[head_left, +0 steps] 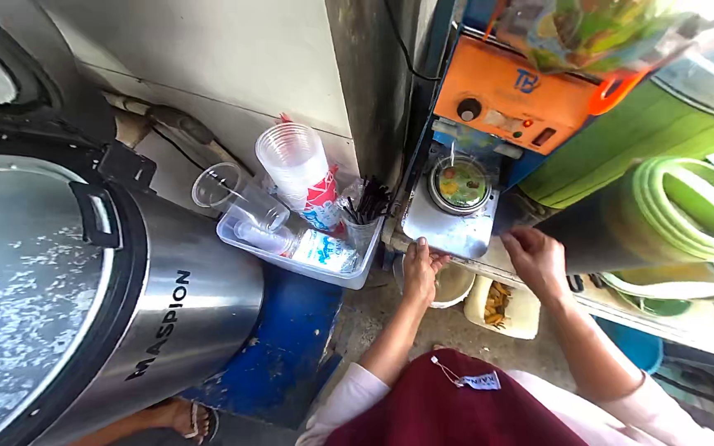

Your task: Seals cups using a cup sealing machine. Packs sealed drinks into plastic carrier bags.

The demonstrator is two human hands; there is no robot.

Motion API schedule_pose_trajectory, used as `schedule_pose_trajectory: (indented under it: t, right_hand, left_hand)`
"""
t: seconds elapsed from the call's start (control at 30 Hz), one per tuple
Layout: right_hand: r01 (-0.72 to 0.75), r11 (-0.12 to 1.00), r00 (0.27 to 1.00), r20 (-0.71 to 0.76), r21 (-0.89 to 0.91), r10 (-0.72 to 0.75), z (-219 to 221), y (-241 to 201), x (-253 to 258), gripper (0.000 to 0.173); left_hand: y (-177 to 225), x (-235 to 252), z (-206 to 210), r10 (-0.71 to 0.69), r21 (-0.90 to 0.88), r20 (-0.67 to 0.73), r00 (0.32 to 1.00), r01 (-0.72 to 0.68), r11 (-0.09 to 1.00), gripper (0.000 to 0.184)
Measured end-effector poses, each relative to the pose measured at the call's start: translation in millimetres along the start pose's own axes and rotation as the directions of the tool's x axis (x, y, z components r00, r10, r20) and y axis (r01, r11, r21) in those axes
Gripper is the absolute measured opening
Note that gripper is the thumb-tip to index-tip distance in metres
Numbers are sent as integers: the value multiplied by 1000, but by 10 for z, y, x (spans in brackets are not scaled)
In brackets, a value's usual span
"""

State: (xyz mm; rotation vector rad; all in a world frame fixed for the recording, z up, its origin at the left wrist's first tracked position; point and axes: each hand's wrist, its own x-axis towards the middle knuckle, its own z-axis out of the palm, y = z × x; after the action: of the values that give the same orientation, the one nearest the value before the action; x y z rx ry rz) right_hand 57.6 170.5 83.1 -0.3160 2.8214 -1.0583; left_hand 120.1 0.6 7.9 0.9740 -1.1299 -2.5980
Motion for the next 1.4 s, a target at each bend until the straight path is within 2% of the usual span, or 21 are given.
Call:
schedule_pose_trajectory:
  t: [0.17, 0.2, 0.27, 0.33, 0.4, 0.5, 0.53, 0.6, 0.67, 0.7, 0.77, 0.8, 0.83, 0.87, 0.9, 1.0, 1.07, 1.13, 1.27, 1.33, 1.4]
  right_hand:
    - [-158, 965, 985, -29, 211, 167, 153, -221, 924, 61]
    - [-193, 956, 979, -28, 222, 204, 194, -270, 1084, 58]
    - [-216, 955, 970, -68, 204, 234, 289, -368, 1329, 38]
    - [-196, 939, 958, -149, 284, 245, 385, -407, 1425, 27]
    - [-120, 931, 954, -221, 344, 204, 417, -393, 1418, 33]
    - [-9, 985, 965, -256, 170, 53, 414, -347, 1120, 57]
    - [43, 994, 960, -280, 98, -14, 391, -262, 994, 61]
    - [125, 992, 952, -284, 19, -115, 342, -296, 692, 53]
    - [301, 953, 938, -189, 20, -292, 481, -613, 416, 35]
    - [416, 908, 908, -79, 54, -412, 612, -830, 309, 27]
    - [567, 810, 773, 243, 150, -586, 1007, -1309, 268, 19]
    - [588, 794, 686, 426, 152, -590, 1280, -1536, 320, 18]
    - [587, 805, 599, 621, 90, -506, 1584, -1749, 386, 19]
    - [579, 815, 518, 782, -22, -347, 1892, -1959, 446, 20]
    - [595, 792, 454, 870, -138, -190, 2185, -2126, 484, 22]
    - [682, 669, 377, 926, -297, 26, 2906, -2157, 577, 39]
    - [695, 645, 371, 927, -318, 58, 3101, -2032, 582, 45]
    - [682, 669, 369, 929, -296, 35, 3172, -1943, 572, 37]
    - [709, 627, 352, 932, -323, 82, 2917, -2185, 470, 26]
    - [679, 641, 393, 915, -356, 93, 2678, -2253, 494, 26]
    - [627, 682, 466, 883, -377, 60, 2463, -2130, 522, 28]
  left_hand:
    - [7, 10, -23, -3, 14, 7, 1000, 3, 1000, 35]
    - [12, 5, -35, -5, 18, 10, 1000, 5, 1000, 34]
    - [45, 11, -55, -12, 20, 19, 1000, 11, 1000, 33]
    - [57, 6, -71, -34, 29, 47, 998, 32, 999, 33]
    - [54, -34, -118, -69, 87, 83, 994, 62, 994, 34]
    - [184, -308, -431, -202, 346, 119, 972, 150, 926, 39]
    - [281, -454, -552, -210, 442, 147, 967, 125, 888, 38]
    - [526, -721, -820, -72, 575, 184, 980, -48, 817, 30]
    - [808, -833, -1123, 181, 643, 102, 978, -204, 738, 27]
    - [933, -836, -1262, 307, 667, 10, 952, -235, 707, 25]
    - [1176, -743, -1505, 488, 686, -170, 856, -253, 682, 24]
    - [1280, -681, -1597, 545, 680, -239, 804, -262, 685, 24]
    - [1357, -626, -1660, 593, 668, -286, 753, -286, 686, 23]
    - [1407, -580, -1697, 637, 663, -308, 707, -320, 677, 21]
    - [1442, -556, -1704, 661, 662, -313, 682, -342, 667, 21]
    - [1460, -516, -1669, 648, 701, -258, 716, -323, 636, 22]
    - [1430, -458, -1690, 646, 727, -219, 732, -319, 608, 20]
    - [1435, -398, -1732, 637, 741, -208, 743, -306, 598, 19]
    - [1500, -331, -1817, 524, 812, -182, 832, -174, 557, 23]
    - [1514, -304, -1827, 498, 829, -173, 850, -148, 540, 24]
    - [1517, -269, -1828, 529, 828, -190, 827, -155, 539, 23]
